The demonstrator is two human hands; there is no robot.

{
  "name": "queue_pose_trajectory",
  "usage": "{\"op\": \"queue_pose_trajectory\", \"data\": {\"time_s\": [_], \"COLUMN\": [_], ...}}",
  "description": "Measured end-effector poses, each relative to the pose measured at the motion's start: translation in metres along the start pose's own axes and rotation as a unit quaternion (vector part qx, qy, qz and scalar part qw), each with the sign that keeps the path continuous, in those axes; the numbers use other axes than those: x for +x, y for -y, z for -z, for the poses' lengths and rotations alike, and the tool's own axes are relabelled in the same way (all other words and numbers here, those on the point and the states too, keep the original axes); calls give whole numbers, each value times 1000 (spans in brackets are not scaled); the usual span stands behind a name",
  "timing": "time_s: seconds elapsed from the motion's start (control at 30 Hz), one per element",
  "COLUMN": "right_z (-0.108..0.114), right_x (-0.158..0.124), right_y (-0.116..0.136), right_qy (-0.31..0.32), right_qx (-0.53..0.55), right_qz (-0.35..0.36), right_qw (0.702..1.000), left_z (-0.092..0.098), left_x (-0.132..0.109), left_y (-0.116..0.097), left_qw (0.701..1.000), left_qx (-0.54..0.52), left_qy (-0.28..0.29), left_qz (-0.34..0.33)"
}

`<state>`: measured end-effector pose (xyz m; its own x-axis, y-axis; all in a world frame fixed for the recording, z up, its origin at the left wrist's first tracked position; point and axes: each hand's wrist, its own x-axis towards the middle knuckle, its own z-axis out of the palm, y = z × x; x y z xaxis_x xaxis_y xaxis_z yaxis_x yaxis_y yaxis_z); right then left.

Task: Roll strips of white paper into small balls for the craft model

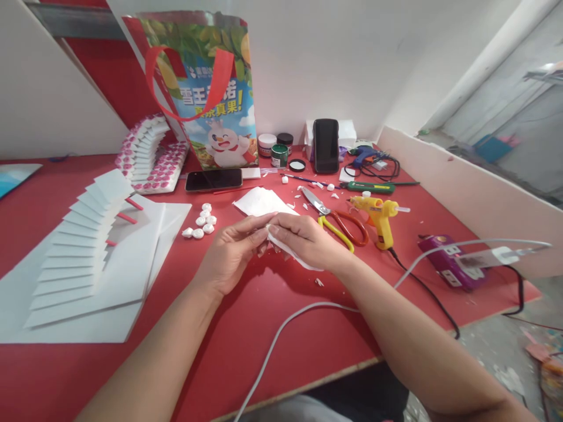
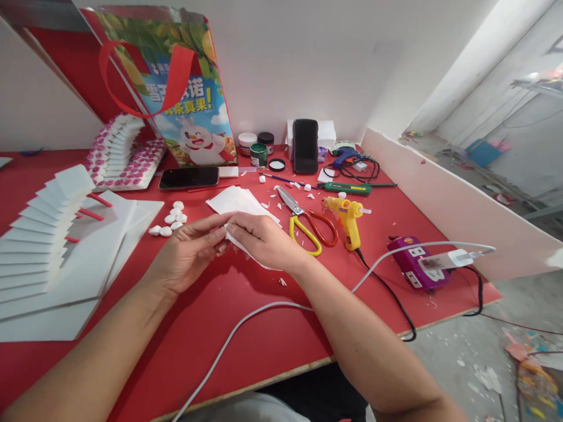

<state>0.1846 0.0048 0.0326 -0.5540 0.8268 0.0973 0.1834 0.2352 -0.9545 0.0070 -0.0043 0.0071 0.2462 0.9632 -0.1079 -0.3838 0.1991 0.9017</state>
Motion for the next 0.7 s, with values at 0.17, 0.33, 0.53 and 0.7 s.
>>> {"op": "queue_pose_trajectory", "data": {"time_s": [0.17,0.33,0.53,0.7], "right_z": [0,-1,-5,-9], "right_x": [1,3,7,7], "right_y": [-3,-3,-5,-4], "right_qy": [-24,-37,-44,-115], "right_qx": [-24,21,90,67], "right_qz": [-24,-68,-116,-152], "right_qw": [999,997,988,979], "left_z": [-4,-7,-6,-7], "left_x": [-1,-4,-3,-2], "left_y": [-2,-2,-1,3], "left_qw": [991,970,941,943], "left_qx": [102,206,298,299], "left_qy": [-25,-63,-84,-102], "left_qz": [-78,-115,-139,-103]}}
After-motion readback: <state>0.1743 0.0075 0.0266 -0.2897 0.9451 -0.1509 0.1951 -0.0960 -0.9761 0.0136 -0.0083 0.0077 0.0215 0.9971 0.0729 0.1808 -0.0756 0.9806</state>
